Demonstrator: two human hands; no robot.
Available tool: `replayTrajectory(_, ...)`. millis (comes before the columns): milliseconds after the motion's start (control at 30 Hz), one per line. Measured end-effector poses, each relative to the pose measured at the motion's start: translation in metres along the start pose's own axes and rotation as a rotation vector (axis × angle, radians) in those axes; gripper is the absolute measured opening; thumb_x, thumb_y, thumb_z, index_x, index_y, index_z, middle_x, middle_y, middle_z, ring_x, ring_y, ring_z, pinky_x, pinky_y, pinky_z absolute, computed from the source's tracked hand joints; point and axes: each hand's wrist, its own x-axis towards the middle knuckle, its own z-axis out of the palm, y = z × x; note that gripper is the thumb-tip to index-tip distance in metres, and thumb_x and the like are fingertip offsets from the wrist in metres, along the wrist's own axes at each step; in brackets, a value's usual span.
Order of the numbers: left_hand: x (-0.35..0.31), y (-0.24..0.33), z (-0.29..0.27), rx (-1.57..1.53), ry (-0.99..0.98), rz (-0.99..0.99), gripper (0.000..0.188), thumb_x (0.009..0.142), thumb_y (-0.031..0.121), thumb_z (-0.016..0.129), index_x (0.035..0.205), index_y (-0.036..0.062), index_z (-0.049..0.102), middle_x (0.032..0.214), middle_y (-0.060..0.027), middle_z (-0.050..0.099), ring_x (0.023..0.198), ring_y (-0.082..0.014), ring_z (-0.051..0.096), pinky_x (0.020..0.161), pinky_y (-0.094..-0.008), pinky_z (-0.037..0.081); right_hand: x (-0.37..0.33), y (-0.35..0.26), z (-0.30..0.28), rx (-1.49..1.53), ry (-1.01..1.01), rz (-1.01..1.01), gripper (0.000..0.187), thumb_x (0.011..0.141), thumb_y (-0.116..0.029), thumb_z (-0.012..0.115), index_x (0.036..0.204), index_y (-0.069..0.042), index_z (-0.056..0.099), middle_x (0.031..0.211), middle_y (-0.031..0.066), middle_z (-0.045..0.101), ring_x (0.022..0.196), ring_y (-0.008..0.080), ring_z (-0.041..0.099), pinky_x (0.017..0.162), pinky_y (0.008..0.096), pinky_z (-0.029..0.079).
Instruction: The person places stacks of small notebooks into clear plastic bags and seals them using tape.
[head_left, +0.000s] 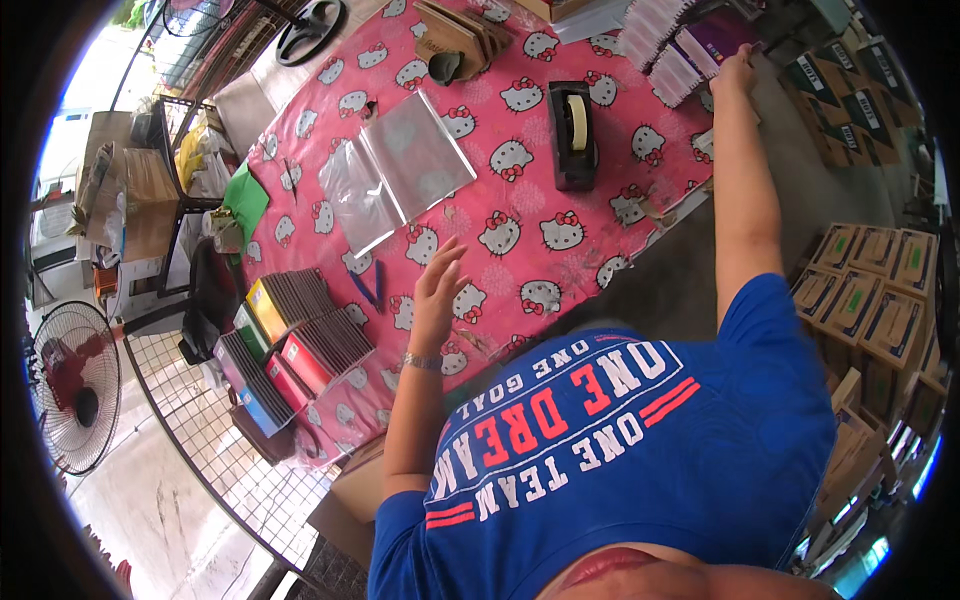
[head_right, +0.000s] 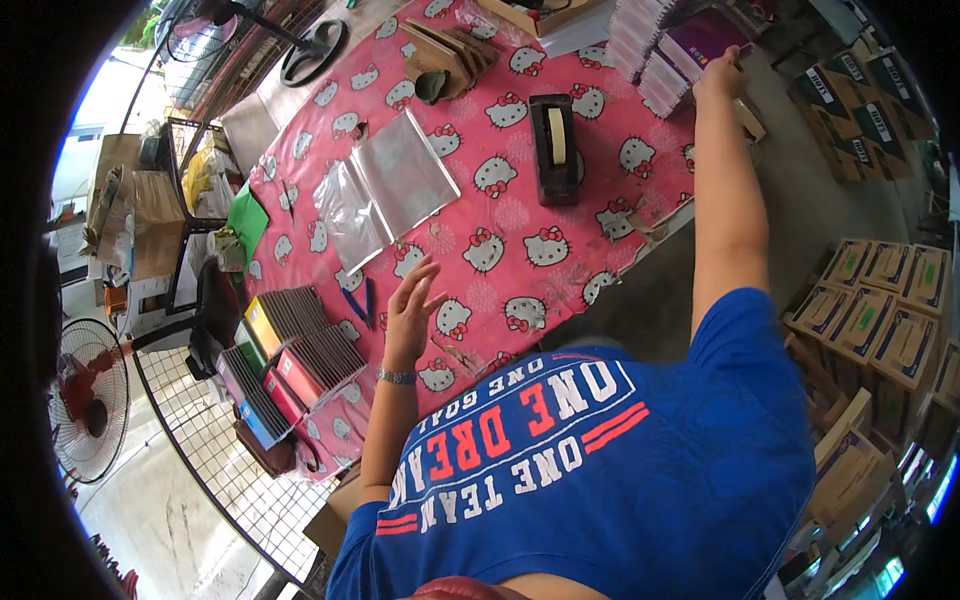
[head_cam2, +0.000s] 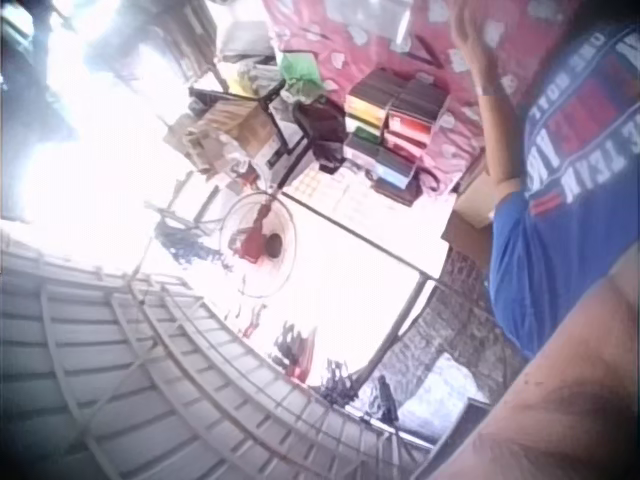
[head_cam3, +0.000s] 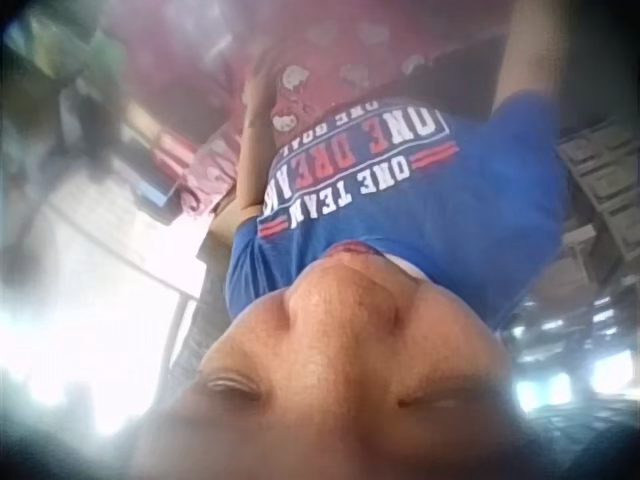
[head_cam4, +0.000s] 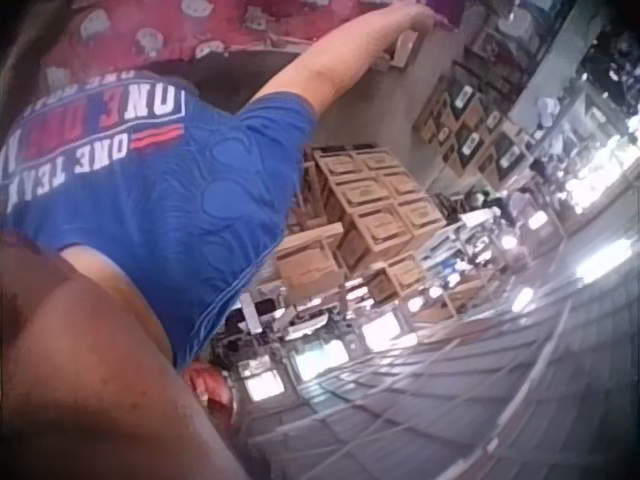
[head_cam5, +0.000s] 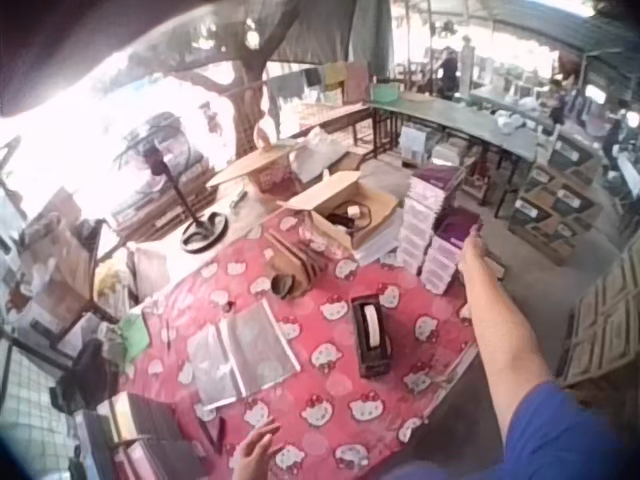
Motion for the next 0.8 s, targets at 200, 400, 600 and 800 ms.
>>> replayTrajectory(200, -0.039, -0.019, -0.031, -0.127, 0.263, -0.029, 0.032, 0.097, 0.021, 0.050, 0.122, 0.0028, 0.057, 0.133, -0.0080, 0.052, 0.120, -0.0203, 0.051, 0.091, -0.0350, 0.049, 0.118, 0.032, 0.015, -0.793, -0.106, 0.042, 0.073, 0.091, -0.054, 0.046, 0.122, 0.012, 0.049, 0.120, 0.0260, 0.057, 0.105, 0.0337, 0.060, 0.082, 0.0412, 0.051)
replayTrajectory(400, -0.123, -0.023, -0.090, -0.181, 0.558, 0.101, 0.031, 0.096, 0.018, 0.052, 0.122, 0.0004, 0.056, 0.120, -0.0108, 0.059, 0.110, -0.0198, 0.058, 0.086, -0.0322, 0.051, 0.020, 0.070, 0.028, -0.948, 0.010, -0.609, 0.052, 0.087, -0.033, 0.059, 0.122, 0.005, 0.050, 0.121, 0.0255, 0.053, 0.108, 0.0362, 0.056, 0.091, 0.0468, 0.045)
replayTrajectory(600, -0.199, 0.051, -0.248, -0.099, 1.158, 0.532, 0.021, 0.093, 0.012, 0.053, 0.107, -0.0026, 0.059, 0.107, -0.0126, 0.063, 0.096, -0.0206, 0.062, 0.081, -0.0314, 0.051, -0.333, 0.111, 0.004, -0.411, -0.799, -1.144, 0.025, 0.086, -0.013, 0.059, 0.107, -0.001, 0.059, 0.105, 0.0136, 0.059, 0.103, 0.0315, 0.054, 0.093, 0.0417, 0.039)
replayTrajectory(800, -0.248, 0.052, -0.428, 0.226, 1.392, 0.384, 0.021, 0.090, 0.011, 0.056, 0.103, -0.0042, 0.064, 0.098, -0.0096, 0.065, 0.093, -0.0149, 0.059, 0.080, -0.0262, 0.049, -0.695, 0.122, 0.023, -0.045, -1.725, -0.954, 0.018, 0.078, -0.028, 0.065, 0.089, -0.015, 0.071, 0.123, 0.0085, 0.054, 0.117, 0.0258, 0.045, 0.097, 0.0456, 0.029)
